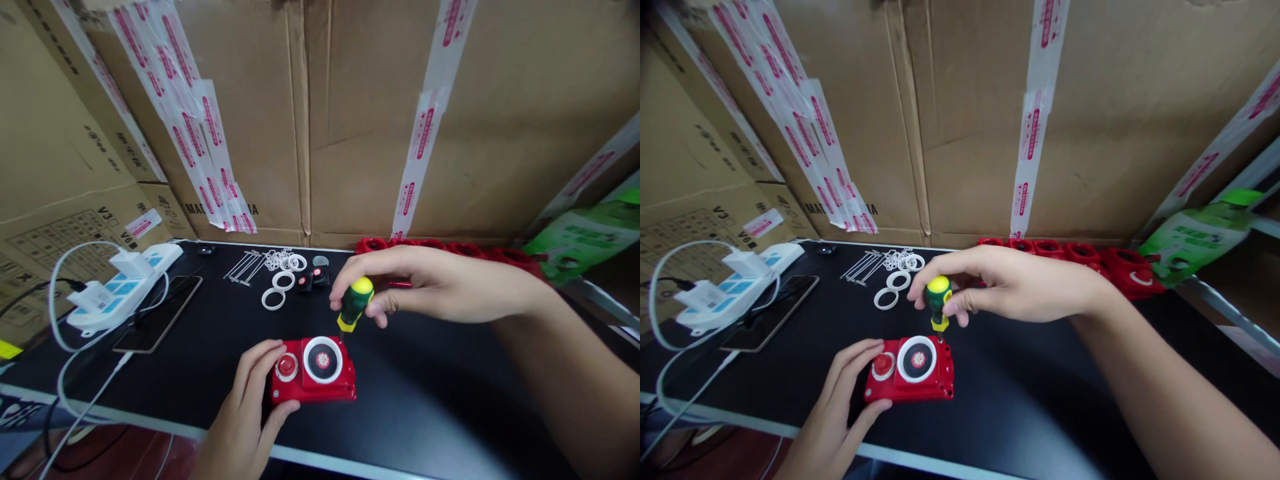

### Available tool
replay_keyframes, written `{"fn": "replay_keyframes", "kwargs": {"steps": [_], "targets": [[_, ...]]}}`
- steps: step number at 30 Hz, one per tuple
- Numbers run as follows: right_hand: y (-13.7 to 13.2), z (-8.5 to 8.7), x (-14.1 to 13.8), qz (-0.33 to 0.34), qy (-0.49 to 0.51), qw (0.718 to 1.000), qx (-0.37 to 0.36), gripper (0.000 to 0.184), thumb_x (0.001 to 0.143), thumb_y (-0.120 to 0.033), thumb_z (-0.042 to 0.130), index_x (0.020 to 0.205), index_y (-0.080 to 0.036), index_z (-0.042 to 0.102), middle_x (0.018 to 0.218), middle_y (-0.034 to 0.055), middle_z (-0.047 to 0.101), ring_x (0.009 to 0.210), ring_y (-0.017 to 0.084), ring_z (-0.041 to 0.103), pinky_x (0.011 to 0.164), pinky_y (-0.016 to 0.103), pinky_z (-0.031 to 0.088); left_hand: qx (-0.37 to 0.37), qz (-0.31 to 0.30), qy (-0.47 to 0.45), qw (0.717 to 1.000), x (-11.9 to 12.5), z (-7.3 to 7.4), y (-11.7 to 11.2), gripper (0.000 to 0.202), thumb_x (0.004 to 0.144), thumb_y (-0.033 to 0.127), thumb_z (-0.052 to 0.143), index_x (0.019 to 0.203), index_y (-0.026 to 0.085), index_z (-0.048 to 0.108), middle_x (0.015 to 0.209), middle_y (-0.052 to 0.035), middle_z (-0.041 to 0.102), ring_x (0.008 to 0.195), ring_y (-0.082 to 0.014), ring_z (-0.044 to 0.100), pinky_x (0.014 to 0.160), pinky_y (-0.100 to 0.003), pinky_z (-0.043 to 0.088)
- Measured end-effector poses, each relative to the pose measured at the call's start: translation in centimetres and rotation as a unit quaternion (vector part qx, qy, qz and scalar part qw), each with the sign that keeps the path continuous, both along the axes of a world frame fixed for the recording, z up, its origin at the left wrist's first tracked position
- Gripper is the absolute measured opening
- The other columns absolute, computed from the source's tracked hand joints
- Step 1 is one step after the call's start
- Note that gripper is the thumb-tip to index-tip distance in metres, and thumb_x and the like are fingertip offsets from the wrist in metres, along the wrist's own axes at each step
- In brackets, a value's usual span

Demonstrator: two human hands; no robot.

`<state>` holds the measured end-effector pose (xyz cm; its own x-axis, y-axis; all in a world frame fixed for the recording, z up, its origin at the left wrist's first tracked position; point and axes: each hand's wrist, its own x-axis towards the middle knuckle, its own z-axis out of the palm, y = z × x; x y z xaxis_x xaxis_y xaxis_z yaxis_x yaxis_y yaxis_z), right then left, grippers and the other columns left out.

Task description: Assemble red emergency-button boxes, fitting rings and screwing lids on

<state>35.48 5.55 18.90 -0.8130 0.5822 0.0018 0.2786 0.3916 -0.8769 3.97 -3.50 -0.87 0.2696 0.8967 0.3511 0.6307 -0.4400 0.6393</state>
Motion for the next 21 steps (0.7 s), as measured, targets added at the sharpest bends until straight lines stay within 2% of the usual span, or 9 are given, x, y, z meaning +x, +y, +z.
{"fn": "replay_keyframes", "kwargs": {"steps": [3, 6, 8, 10, 11, 13, 15, 18, 21], "targets": [[-0.2, -0.2, -1.0, -0.079, -0.029, 0.994, 0.065, 0.033, 0.098, -0.044, 0.078, 0.118, -0.018, 0.072, 0.104, 0.0044, 0.076, 0.079, 0.015, 0.068, 0.069, 0.028, 0.055, -0.008, 0.006, -0.021, 1.0, 0.2, -0.2, -0.1, 0.046, 0.109, 0.027, 0.056, 0.154, 0.036, 0.048, 0.157, -0.0121, 0.053, 0.142, -0.0334, 0.063, 0.11, -0.047, 0.063], [-0.7, -0.4, -2.0, -0.165, -0.063, 0.967, 0.184, 0.039, 0.084, -0.048, 0.091, 0.095, -0.02, 0.066, 0.081, -0.0032, 0.069, 0.067, 0.013, 0.057, 0.059, 0.026, 0.043, -0.006, 0.014, -0.036, 0.999, 0.3, -0.2, -0.1, 0.046, 0.108, 0.028, 0.058, 0.152, 0.037, 0.052, 0.156, -0.0105, 0.056, 0.14, -0.0334, 0.065, 0.108, -0.046, 0.064], [-0.9, -0.4, -2.3, -0.186, -0.075, 0.955, 0.219, 0.042, 0.081, -0.049, 0.092, 0.089, -0.021, 0.062, 0.076, -0.005, 0.065, 0.065, 0.012, 0.052, 0.056, 0.026, 0.039, -0.004, 0.019, -0.042, 0.999, 0.4, -0.2, -0.1, 0.045, 0.107, 0.029, 0.058, 0.151, 0.037, 0.053, 0.156, -0.0098, 0.057, 0.14, -0.0334, 0.066, 0.107, -0.045, 0.064], [-1.0, -0.2, -2.0, -0.17, -0.072, 0.962, 0.203, 0.041, 0.082, -0.05, 0.092, 0.097, -0.021, 0.068, 0.087, -0.0019, 0.07, 0.074, 0.015, 0.059, 0.061, 0.026, 0.044, -0.003, 0.02, -0.046, 0.999, 0.4, -0.1, -0.2, 0.045, 0.107, 0.03, 0.059, 0.151, 0.036, 0.054, 0.156, -0.0104, 0.058, 0.139, -0.0334, 0.066, 0.107, -0.044, 0.065], [-1.0, 0.0, -1.8, -0.151, -0.062, 0.97, 0.179, 0.041, 0.084, -0.049, 0.09, 0.107, -0.021, 0.071, 0.099, 0.0009, 0.074, 0.082, 0.016, 0.064, 0.066, 0.027, 0.048, -0.003, 0.019, -0.046, 0.999, 0.5, -0.1, -0.2, 0.045, 0.107, 0.029, 0.059, 0.151, 0.036, 0.055, 0.156, -0.0109, 0.058, 0.14, -0.0334, 0.065, 0.107, -0.044, 0.064], [-0.9, 0.3, -1.1, -0.096, -0.029, 0.989, 0.108, 0.043, 0.094, -0.045, 0.083, 0.128, -0.022, 0.071, 0.123, 0.0069, 0.074, 0.091, 0.017, 0.069, 0.073, 0.029, 0.056, -0.003, 0.02, -0.046, 0.999, 0.6, -0.1, -0.3, 0.045, 0.107, 0.028, 0.058, 0.151, 0.034, 0.055, 0.156, -0.0119, 0.057, 0.14, -0.0333, 0.065, 0.108, -0.045, 0.064], [-0.7, 0.4, -0.4, -0.038, 0.001, 0.999, 0.038, 0.036, 0.104, -0.038, 0.071, 0.136, -0.021, 0.07, 0.135, 0.0113, 0.071, 0.088, 0.015, 0.071, 0.076, 0.029, 0.06, -0.003, 0.022, -0.045, 0.999, 0.7, -0.2, -0.3, 0.045, 0.107, 0.027, 0.057, 0.152, 0.034, 0.055, 0.156, -0.0123, 0.057, 0.14, -0.0332, 0.065, 0.107, -0.044, 0.064], [-0.3, 0.4, 0.0, -0.017, 0.017, 1.0, 0.008, 0.028, 0.107, -0.034, 0.067, 0.129, -0.017, 0.075, 0.132, 0.0135, 0.073, 0.086, 0.014, 0.073, 0.076, 0.029, 0.063, -0.005, 0.023, -0.039, 0.999, 0.6, -0.3, -0.3, 0.046, 0.108, 0.028, 0.056, 0.153, 0.036, 0.053, 0.157, -0.0108, 0.056, 0.14, -0.0324, 0.066, 0.105, -0.043, 0.065], [-0.3, 0.1, -0.5, -0.067, 0.014, 0.998, 0.014, 0.029, 0.101, -0.037, 0.077, 0.122, -0.018, 0.077, 0.121, 0.0118, 0.077, 0.078, 0.014, 0.072, 0.068, 0.028, 0.061, -0.005, 0.021, -0.034, 0.999, 0.4, -0.4, -0.1, 0.046, 0.107, 0.026, 0.056, 0.152, 0.038, 0.053, 0.156, -0.0093, 0.057, 0.139, -0.0314, 0.066, 0.105, -0.041, 0.065]]}}
